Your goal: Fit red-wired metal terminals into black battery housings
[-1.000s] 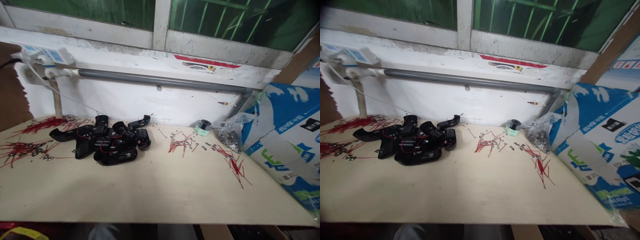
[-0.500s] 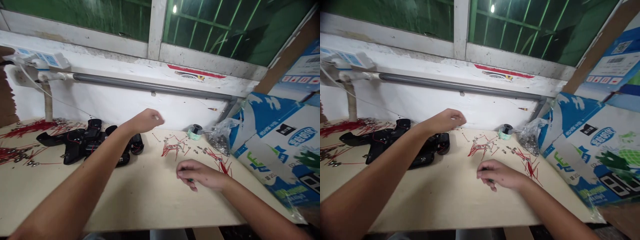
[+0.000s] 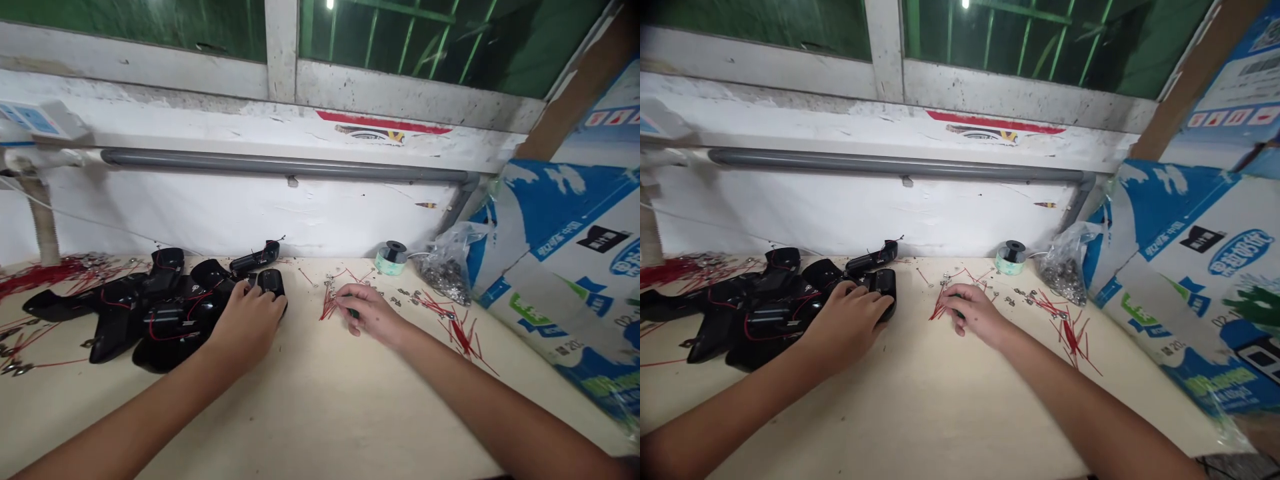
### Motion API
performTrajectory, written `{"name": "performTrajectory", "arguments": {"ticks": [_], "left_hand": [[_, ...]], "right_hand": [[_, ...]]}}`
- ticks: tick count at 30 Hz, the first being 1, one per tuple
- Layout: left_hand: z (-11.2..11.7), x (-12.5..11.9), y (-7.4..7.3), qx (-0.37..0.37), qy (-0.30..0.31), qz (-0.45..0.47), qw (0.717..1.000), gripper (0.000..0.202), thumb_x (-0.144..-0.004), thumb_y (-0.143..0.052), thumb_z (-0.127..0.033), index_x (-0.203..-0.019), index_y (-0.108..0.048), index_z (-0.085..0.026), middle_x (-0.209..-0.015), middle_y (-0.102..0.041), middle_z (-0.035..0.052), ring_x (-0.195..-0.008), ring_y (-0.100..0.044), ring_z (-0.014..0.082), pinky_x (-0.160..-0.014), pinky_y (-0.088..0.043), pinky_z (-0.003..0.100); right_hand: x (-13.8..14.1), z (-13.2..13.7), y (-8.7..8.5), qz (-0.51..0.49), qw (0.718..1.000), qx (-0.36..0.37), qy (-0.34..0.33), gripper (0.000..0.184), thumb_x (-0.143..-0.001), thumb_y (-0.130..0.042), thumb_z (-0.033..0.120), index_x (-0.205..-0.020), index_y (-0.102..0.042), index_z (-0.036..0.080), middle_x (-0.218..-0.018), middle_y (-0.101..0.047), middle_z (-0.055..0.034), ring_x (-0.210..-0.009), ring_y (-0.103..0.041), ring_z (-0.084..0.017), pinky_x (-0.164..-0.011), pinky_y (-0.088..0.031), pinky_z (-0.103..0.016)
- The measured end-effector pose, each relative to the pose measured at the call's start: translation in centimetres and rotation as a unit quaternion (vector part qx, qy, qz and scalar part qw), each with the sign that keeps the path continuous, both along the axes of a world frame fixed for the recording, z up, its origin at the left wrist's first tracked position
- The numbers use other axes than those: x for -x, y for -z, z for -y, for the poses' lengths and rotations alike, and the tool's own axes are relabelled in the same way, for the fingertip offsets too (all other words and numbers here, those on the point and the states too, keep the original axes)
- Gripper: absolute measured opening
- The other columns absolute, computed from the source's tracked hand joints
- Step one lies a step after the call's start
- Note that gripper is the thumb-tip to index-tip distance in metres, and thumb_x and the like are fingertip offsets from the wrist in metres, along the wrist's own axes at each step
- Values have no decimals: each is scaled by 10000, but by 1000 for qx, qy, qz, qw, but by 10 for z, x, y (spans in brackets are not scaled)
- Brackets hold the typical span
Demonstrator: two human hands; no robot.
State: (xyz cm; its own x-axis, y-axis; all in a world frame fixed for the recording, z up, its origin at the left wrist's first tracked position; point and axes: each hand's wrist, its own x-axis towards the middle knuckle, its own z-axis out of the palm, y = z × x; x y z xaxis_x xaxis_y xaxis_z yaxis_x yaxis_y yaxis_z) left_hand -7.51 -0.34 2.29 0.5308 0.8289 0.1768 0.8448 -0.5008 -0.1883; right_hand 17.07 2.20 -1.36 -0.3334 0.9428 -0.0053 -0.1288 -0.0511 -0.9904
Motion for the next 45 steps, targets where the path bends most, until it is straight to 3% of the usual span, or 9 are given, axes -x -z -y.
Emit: {"name": "performTrajectory", "arguments": {"ticks": [4, 7, 11, 14, 19, 24, 29, 37, 45], "left_hand": [[18, -22, 0, 36, 58, 63, 996, 231, -875, -532, -232, -1055, -669, -185, -922, -698, 85, -931, -625, 302, -1012, -267, 580], [21, -33, -15, 110, 98, 168, 975, 336, -815, -640, -449, -1078, -664, -241, -957, -704, 40, -926, -628, 283, -1005, -309, 547], [3, -39, -25, 147, -3, 348, 926, 338, -911, -474, -494, -906, -663, -214, -906, -688, 39, -757, -619, 201, -716, -458, 357], [-5, -42, -7, 124, -20, 372, 920, 252, -852, -569, -430, -890, -634, -189, -912, -670, 54, -708, -602, 186, -656, -459, 334], [2, -47, 29, 188, -23, 444, 876, 249, -837, -607, -403, -939, -626, -177, -927, -660, 68, -712, -631, 177, -646, -512, 321], [-1, -48, 40, 270, -3, 539, 798, 330, -790, -695, -440, -953, -644, -157, -1041, -668, 91, -893, -677, 201, -814, -565, 344], [-10, -45, 49, 320, -18, 565, 760, 353, -738, -750, -416, -965, -679, -154, -1041, -696, 100, -827, -689, 192, -649, -583, 291], [-10, -43, 40, 357, -49, 597, 717, 191, -744, -697, -249, -906, -702, -147, -807, -719, 34, -590, -620, 110, -485, -480, 199], [-7, -46, 39, 360, -41, 634, 683, 173, -741, -737, -279, -832, -670, -148, -744, -694, 9, -561, -581, 76, -477, -435, 159]], "right_hand": [[-7, -2, 9, 38, 999, -9, 14, 166, -766, -690, 318, -805, -593, 190, -561, -463, 58, -402, -345, -81, -347, -294, -209], [-8, -2, 12, 121, 990, -64, 46, 132, -820, -641, 324, -841, -607, 199, -552, -457, 61, -408, -372, -92, -384, -304, -221], [-3, 5, 13, 211, 951, -218, 64, 71, -832, -624, 241, -872, -655, 191, -835, -636, -19, -768, -596, -166, -679, -469, -281], [0, 13, 14, 238, 933, -262, 69, 90, -838, -610, 195, -919, -648, 195, -966, -659, -31, -936, -601, -195, -820, -462, -308], [4, 20, 17, 241, 926, -283, 60, 189, -845, -590, 172, -1029, -621, 198, -1019, -656, -42, -944, -605, -195, -844, -464, -315], [9, 22, 21, 283, 912, -280, 97, 274, -831, -605, 180, -1101, -570, 209, -961, -635, -39, -846, -593, -193, -777, -462, -324], [13, 24, 20, 275, 916, -270, 111, 307, -853, -622, 229, -1146, -531, 220, -961, -627, -46, -860, -592, -202, -772, -456, -331], [11, 24, 16, 228, 929, -264, 123, 167, -942, -520, 262, -1103, -529, 217, -1020, -607, -53, -959, -569, -203, -878, -437, -353], [13, 21, 18, 158, 953, -238, 103, 177, -955, -540, 358, -1055, -605, 227, -890, -593, -42, -789, -552, -185, -687, -455, -305]]}}
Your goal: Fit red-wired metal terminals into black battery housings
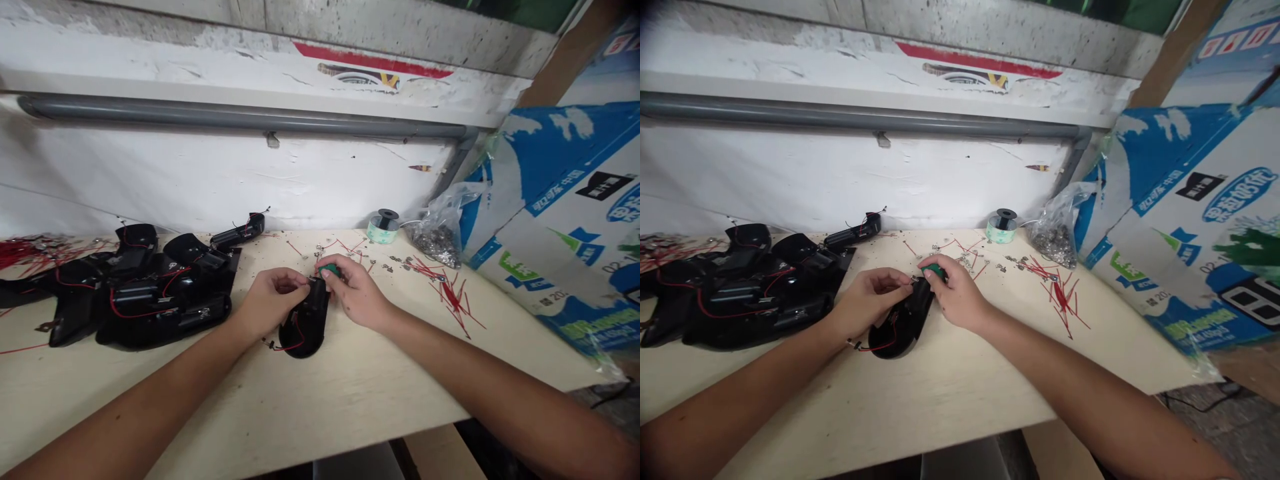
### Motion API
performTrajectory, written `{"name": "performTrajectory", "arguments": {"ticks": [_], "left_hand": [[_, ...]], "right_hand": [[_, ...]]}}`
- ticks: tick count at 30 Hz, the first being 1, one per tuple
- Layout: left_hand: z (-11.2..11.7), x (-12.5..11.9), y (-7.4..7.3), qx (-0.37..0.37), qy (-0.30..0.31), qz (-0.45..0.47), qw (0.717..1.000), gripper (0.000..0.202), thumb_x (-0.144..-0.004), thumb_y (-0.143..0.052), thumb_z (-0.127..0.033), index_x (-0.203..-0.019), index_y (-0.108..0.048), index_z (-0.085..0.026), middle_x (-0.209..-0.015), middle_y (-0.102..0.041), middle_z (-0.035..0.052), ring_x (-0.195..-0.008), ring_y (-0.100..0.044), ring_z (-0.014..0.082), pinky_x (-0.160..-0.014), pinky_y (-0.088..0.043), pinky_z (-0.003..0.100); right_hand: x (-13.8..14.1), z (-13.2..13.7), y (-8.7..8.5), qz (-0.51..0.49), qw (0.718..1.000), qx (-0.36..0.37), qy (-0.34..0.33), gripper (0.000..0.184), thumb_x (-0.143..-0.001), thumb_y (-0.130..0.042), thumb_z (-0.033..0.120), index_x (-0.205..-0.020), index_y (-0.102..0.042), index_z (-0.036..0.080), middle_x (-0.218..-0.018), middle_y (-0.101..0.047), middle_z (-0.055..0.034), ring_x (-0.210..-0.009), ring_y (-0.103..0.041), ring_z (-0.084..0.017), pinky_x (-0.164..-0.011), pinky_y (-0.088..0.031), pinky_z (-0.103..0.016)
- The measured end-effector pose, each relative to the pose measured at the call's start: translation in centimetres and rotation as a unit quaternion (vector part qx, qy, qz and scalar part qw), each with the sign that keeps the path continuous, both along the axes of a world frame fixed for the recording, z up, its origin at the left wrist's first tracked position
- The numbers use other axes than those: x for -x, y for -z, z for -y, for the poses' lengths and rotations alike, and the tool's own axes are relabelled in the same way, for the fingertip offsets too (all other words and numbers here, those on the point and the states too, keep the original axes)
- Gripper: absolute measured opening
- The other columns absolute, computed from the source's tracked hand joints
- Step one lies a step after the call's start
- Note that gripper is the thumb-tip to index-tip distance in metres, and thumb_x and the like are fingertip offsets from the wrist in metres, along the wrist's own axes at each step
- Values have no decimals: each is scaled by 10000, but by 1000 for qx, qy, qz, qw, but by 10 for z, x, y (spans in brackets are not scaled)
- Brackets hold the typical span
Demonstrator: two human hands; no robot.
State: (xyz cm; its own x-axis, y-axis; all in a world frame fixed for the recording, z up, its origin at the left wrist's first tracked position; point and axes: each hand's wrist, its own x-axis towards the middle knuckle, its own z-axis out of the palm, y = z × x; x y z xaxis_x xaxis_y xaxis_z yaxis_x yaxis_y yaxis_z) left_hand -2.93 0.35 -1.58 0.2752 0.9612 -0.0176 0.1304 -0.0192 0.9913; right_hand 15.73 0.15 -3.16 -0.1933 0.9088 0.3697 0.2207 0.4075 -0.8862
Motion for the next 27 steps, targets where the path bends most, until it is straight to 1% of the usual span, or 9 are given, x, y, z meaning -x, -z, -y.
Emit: {"name": "performTrajectory", "arguments": {"ticks": [2, 5, 7, 13, 16, 18, 21, 27], "left_hand": [[0, 0, 1, 3, 1, -8, 1000, 193, -743, -743, -297, -858, -689, -153, -638, -656, -12, -499, -541, 76, -449, -413, 172], [1, -1, -1, 11, 7, -35, 999, 229, -759, -733, -338, -899, -722, -158, -479, -560, -44, -390, -438, 77, -391, -348, 198], [2, -1, -2, 8, 11, -42, 999, 235, -769, -725, -356, -896, -733, -159, -446, -532, -50, -366, -402, 76, -382, -328, 206], [2, 0, -3, 0, 18, -58, 998, 199, -798, -684, -350, -847, -715, -160, -458, -518, -55, -360, -366, 62, -382, -308, 196], [3, 0, -2, -11, 28, -59, 998, 204, -800, -675, -360, -829, -698, -159, -533, -570, -39, -391, -386, 56, -386, -296, 186], [4, 0, -1, -20, 38, -60, 997, 224, -806, -666, -379, -833, -691, -159, -567, -587, -32, -399, -381, 54, -386, -288, 185], [4, 0, -1, -28, 52, -66, 996, 254, -825, -642, -406, -847, -681, -157, -566, -571, -34, -393, -350, 51, -380, -267, 184], [2, 0, 0, -38, 68, -76, 994, 260, -836, -619, -407, -839, -667, -152, -617, -585, -21, -435, -418, 62, -394, -297, 175]], "right_hand": [[1, 0, -1, -16, 1000, -4, -4, 172, -934, -577, 347, -1047, -610, 221, -901, -603, -38, -808, -552, -182, -719, -452, -309], [3, 0, -2, -25, 1000, -14, -4, 154, -911, -610, 337, -988, -591, 206, -876, -596, -30, -819, -548, -178, -760, -444, -314], [3, 1, -3, -19, 1000, -12, -7, 156, -917, -599, 349, -962, -570, 202, -848, -581, -23, -801, -542, -174, -751, -439, -311], [4, 3, -6, -12, 1000, -8, -13, 155, -958, -539, 360, -965, -526, 205, -824, -550, -11, -804, -531, -171, -776, -427, -311], [4, 3, -7, -8, 1000, -11, -7, 169, -961, -534, 372, -961, -523, 204, -860, -558, -23, -835, -533, -178, -786, -425, -315], [4, 3, -7, -6, 1000, -8, -9, 180, -959, -537, 387, -961, -524, 207, -886, -559, -28, -852, -529, -181, -775, -426, -310], [5, 4, -6, -5, 1000, 6, -25, 194, -957, -536, 408, -963, -525, 215, -884, -550, -25, -838, -520, -181, -746, -431, -303], [5, 4, -2, 13, 999, 3, -32, 200, -964, -529, 412, -952, -526, 213, -840, -540, -13, -789, -505, -172, -719, -417, -297]]}}
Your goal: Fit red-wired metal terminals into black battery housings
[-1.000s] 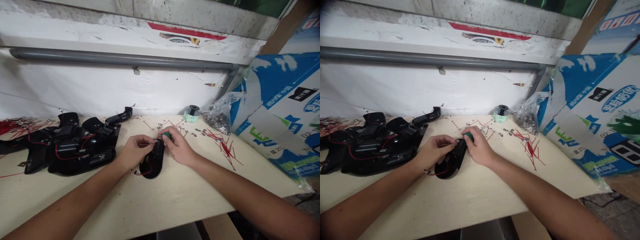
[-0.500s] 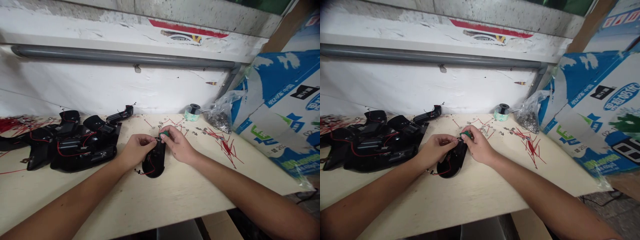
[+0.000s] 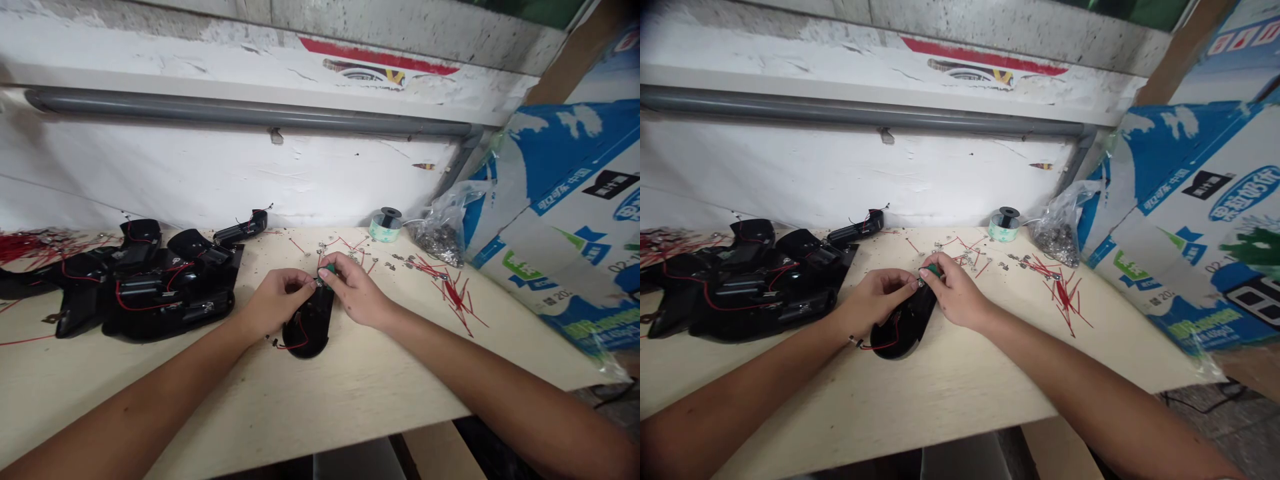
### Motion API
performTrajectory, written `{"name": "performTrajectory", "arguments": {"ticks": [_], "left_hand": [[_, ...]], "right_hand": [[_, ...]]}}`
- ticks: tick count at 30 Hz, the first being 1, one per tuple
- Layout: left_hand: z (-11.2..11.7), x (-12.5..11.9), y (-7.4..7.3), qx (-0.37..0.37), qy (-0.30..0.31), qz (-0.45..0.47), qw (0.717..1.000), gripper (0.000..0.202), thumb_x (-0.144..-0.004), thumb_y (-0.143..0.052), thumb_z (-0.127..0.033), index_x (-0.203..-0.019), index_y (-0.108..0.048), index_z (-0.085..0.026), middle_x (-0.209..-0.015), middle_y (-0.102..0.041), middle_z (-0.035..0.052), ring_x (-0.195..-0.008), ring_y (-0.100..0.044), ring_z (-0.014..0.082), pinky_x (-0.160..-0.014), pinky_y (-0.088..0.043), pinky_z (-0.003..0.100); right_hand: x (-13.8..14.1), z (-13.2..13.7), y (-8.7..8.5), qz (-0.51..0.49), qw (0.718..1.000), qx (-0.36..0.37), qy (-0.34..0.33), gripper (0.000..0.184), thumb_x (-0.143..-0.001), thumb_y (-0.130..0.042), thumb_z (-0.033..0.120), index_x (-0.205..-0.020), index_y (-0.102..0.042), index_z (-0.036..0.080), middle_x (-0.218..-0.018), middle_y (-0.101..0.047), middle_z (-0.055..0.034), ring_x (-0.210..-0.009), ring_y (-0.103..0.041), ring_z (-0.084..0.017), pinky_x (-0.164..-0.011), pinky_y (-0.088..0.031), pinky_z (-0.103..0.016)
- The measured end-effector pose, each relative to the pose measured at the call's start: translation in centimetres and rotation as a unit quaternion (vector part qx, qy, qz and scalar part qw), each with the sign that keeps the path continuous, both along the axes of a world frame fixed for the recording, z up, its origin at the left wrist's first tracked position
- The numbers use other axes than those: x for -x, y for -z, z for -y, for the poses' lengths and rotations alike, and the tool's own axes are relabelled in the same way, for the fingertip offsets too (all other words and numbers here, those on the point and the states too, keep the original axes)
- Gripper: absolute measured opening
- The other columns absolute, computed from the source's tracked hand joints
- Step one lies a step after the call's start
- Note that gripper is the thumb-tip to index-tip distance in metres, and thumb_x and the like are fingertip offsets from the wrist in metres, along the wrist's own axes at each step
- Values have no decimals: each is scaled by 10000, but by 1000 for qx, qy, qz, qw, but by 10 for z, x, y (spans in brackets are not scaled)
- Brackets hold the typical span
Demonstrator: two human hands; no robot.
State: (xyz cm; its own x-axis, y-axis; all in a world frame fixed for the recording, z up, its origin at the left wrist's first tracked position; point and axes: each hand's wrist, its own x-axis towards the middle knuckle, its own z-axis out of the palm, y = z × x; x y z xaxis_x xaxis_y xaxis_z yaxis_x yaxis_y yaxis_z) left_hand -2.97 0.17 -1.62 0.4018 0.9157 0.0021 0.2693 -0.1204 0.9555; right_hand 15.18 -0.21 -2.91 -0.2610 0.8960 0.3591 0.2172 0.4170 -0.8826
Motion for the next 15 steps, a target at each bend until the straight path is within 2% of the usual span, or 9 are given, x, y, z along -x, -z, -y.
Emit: {"name": "performTrajectory", "arguments": {"ticks": [5, 9, 15], "left_hand": [[-2, 2, 4, 1, 23, 4, 1000, 241, -846, -603, -375, -769, -639, -150, -582, -540, -33, -450, -419, 61, -434, -337, 173], [-2, 3, 3, 4, 33, 3, 999, 233, -834, -607, -367, -773, -641, -145, -610, -533, -28, -479, -436, 67, -445, -349, 174], [-1, 3, 1, 9, 30, -5, 999, 260, -837, -610, -392, -826, -655, -136, -651, -560, -22, -481, -442, 61, -432, -346, 166]], "right_hand": [[-2, -2, 1, 31, 999, 17, -18, 264, -959, -544, 433, -845, -545, 194, -727, -497, 7, -677, -469, -147, -621, -371, -272], [-6, -2, -1, 19, 998, 42, -50, 245, -927, -601, 427, -877, -588, 188, -687, -469, 20, -625, -440, -133, -566, -333, -257], [-11, -6, -1, 0, 993, 65, -99, 245, -922, -610, 411, -850, -618, 177, -820, -577, -20, -778, -538, -154, -724, -424, -274]]}}
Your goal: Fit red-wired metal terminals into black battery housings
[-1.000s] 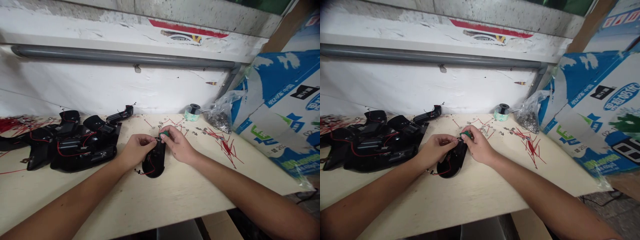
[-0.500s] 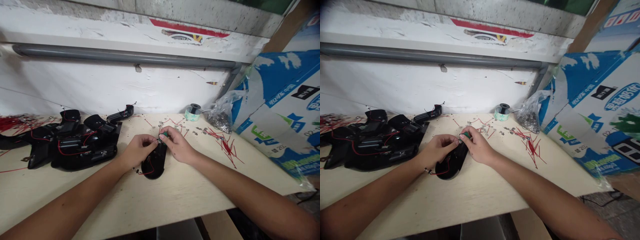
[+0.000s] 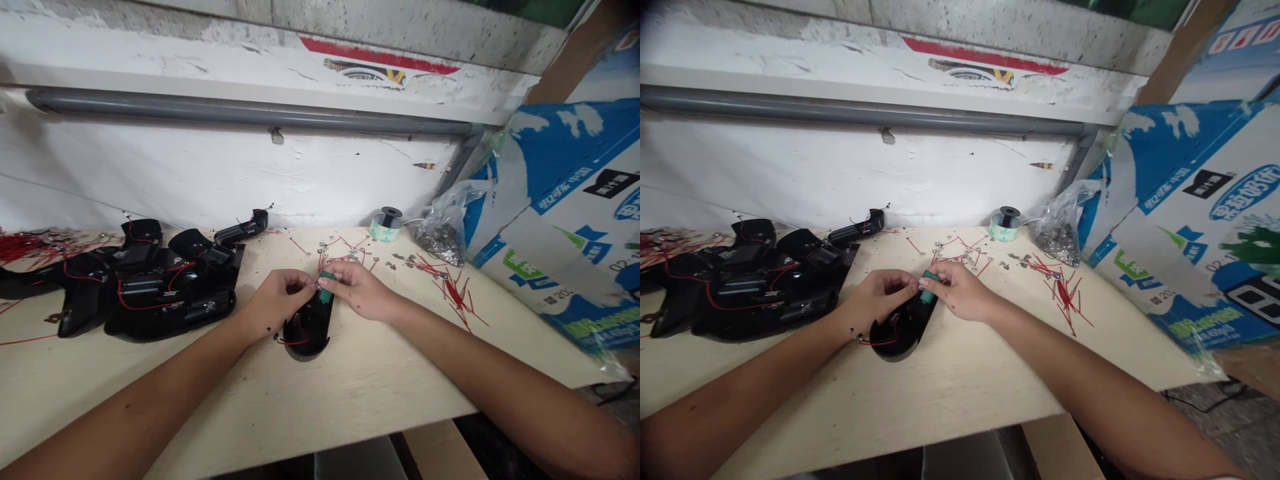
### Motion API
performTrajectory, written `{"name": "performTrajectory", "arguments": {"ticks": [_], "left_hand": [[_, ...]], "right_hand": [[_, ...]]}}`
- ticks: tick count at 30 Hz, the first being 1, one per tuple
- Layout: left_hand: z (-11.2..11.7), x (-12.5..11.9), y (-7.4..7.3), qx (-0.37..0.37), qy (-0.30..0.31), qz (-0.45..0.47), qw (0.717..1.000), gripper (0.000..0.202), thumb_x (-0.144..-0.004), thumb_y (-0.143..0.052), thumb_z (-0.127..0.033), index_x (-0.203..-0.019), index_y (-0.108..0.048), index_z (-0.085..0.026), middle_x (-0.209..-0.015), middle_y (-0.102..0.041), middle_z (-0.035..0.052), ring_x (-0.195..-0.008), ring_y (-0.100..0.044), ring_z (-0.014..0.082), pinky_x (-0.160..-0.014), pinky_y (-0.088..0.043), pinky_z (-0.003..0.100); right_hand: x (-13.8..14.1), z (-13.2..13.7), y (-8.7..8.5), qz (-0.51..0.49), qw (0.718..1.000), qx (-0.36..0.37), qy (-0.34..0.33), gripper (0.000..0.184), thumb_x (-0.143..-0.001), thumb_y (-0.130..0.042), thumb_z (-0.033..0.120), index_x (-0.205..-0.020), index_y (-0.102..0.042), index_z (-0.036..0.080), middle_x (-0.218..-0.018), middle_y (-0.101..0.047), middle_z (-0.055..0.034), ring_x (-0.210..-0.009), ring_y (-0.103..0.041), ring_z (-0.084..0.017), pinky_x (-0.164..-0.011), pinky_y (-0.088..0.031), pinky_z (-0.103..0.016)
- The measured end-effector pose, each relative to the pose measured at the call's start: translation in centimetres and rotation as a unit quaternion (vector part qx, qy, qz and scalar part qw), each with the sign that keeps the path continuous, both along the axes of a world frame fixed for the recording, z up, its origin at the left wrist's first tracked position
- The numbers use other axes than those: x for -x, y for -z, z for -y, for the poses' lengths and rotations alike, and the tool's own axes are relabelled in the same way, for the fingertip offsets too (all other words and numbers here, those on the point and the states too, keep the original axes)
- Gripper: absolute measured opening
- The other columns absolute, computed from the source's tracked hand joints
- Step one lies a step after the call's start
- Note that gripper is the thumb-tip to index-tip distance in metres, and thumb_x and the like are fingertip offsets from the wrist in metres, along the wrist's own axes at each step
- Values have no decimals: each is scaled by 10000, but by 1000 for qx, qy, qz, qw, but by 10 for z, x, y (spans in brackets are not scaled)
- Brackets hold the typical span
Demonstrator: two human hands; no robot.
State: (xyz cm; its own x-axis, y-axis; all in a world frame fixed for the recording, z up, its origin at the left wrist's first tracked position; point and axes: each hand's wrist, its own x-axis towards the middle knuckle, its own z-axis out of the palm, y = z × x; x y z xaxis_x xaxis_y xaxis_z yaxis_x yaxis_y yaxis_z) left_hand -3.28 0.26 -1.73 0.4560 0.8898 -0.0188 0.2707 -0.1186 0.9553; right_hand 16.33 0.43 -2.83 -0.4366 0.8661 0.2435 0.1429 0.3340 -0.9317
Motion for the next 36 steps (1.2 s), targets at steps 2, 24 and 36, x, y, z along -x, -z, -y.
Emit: {"name": "performTrajectory", "arguments": {"ticks": [2, 24, 36], "left_hand": [[0, 0, 0, -2, 1, -2, 1000, 263, -841, -606, -390, -819, -653, -132, -640, -554, -21, -486, -441, 61, -428, -339, 160], [0, 1, 4, -49, 50, -18, 997, 209, -844, -595, -326, -807, -646, -126, -562, -483, -40, -462, -409, 63, -426, -328, 176], [5, 1, 1, -33, 53, -27, 998, 208, -850, -594, -336, -850, -622, -130, -498, -418, -73, -356, -347, 40, -325, -268, 148]], "right_hand": [[-2, -2, 1, 5, 1000, -4, -7, 255, -925, -602, 416, -838, -617, 177, -829, -582, -21, -804, -546, -157, -756, -433, -277], [-3, 6, -9, 69, 997, 25, -6, 328, -899, -599, 437, -737, -531, 160, -592, -410, 45, -509, -337, -89, -466, -232, -240], [5, 10, -5, 58, 997, 24, 38, 234, -897, -593, 362, -784, -555, 161, -598, -414, 51, -501, -327, -84, -456, -239, -223]]}}
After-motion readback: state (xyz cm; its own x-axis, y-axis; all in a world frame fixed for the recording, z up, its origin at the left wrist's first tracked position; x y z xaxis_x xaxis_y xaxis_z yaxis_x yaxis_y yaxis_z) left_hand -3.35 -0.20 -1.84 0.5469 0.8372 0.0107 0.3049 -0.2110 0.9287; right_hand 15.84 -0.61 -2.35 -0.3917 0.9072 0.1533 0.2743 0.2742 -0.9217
